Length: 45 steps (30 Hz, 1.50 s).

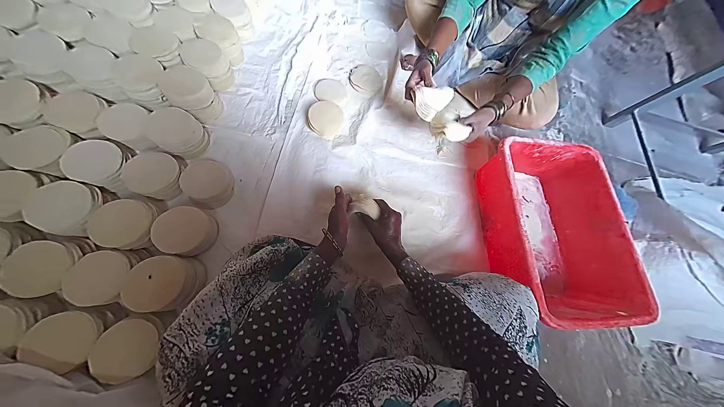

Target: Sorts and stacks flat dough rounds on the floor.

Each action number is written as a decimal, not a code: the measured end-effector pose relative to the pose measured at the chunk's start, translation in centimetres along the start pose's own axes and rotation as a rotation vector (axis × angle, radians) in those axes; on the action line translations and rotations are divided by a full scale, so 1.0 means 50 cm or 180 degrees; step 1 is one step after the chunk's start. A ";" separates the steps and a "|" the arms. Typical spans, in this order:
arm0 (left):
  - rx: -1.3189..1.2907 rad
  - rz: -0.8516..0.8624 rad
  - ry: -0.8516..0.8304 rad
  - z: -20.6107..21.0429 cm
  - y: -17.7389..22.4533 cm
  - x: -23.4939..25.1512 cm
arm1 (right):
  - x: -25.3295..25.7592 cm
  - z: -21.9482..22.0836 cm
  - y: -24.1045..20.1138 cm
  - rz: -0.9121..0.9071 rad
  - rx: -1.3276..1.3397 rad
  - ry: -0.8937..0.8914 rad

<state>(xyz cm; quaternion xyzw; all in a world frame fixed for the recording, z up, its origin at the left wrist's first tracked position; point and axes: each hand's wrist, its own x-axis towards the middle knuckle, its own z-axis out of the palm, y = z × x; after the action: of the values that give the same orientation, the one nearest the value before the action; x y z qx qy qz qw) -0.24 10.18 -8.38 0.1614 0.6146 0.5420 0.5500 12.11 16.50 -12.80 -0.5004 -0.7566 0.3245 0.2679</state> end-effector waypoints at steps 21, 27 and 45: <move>0.0122 0.0209 0.0077 0.010 0.008 0.011 | 0.000 0.001 0.018 -0.0329 -0.0391 -0.0149; -0.0352 0.0262 0.0037 -0.047 0.029 0.041 | 0.048 -0.106 -0.114 0.1075 0.1682 -0.1168; -0.0964 -0.0284 -0.0256 0.011 0.042 0.024 | 0.056 -0.157 -0.125 0.1553 0.1342 -0.1230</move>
<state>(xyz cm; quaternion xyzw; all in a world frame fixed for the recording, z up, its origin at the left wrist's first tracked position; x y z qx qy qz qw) -1.00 12.13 -7.10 0.0707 0.5099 0.5965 0.6157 13.20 19.06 -2.77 -0.5293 -0.5683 0.6160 0.1322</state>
